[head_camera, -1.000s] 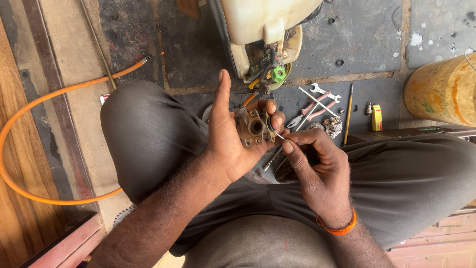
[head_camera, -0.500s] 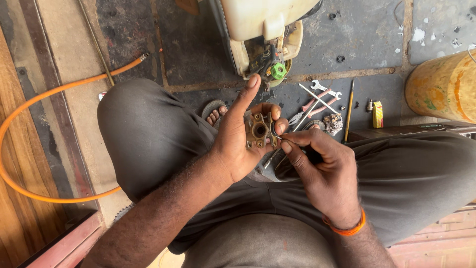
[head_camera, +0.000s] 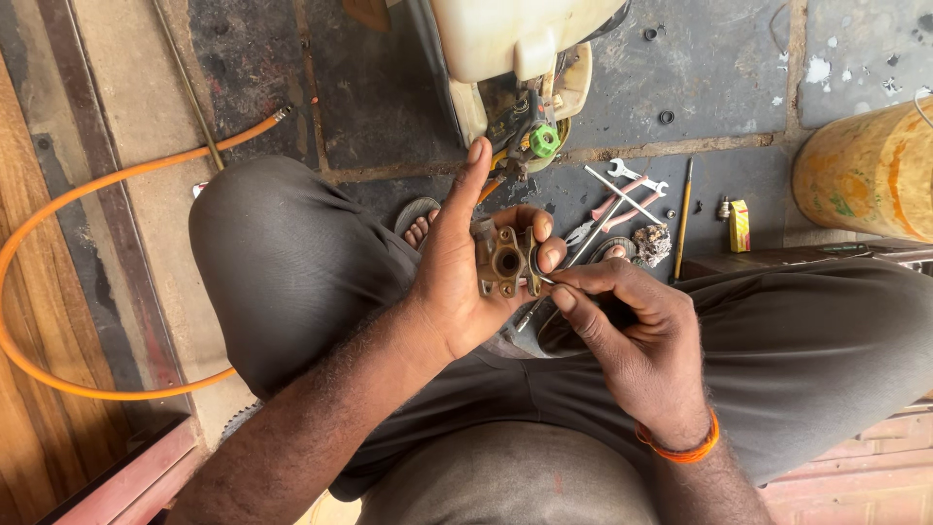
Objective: The person sits on the floor and assembles a small metal component, likely a carburetor, by inserting small rings and using a screwdriver. They then attach the component to the scooter's engine area and use a T-handle wrench to tighten a fitting.
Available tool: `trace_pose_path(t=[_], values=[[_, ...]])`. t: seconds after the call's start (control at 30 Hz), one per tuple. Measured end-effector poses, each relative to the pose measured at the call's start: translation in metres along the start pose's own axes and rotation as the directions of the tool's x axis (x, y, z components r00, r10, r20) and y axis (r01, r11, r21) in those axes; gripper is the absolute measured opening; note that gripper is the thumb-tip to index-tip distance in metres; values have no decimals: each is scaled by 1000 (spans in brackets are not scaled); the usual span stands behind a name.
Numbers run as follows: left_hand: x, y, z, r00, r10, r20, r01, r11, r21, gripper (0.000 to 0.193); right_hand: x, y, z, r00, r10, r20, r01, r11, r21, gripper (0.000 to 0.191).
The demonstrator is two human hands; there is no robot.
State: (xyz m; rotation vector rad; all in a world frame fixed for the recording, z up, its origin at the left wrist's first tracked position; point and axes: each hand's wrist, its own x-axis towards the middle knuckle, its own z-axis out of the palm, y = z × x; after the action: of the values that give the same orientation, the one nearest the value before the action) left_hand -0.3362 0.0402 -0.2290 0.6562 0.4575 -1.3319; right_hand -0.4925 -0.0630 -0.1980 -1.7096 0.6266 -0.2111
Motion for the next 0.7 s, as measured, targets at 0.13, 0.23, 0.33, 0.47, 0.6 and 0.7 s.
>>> trace_pose_path(t=[0.13,0.23,0.33,0.47,0.6,0.7], values=[[0,-1,0,1000,-11,5,11,1000,4,73,-1,4,0,1000,-19,18,19,1000,1,8],[0,-1,0,999,-43,26,43,999,-6,76,-2,7,-1,999,6,34,-7,999,34,8],[-1,-1,-1,996,-80,36,81,997,-11,78,-2,11,-1,998,43,37,-46,994,99,7],[-1,0,-1,990,-125,71,125,992,4,77,1,19,0,999,16,50,-24,986,163,8],[-1,0,-2,993,-104,51,103,994,24,76,7,33,-1,996,39,86,-51,990,135,11],[-1,1,-2,989,-99,111,92,994,61,80,6,43,-7,986,63,152,-99,966,238,9]])
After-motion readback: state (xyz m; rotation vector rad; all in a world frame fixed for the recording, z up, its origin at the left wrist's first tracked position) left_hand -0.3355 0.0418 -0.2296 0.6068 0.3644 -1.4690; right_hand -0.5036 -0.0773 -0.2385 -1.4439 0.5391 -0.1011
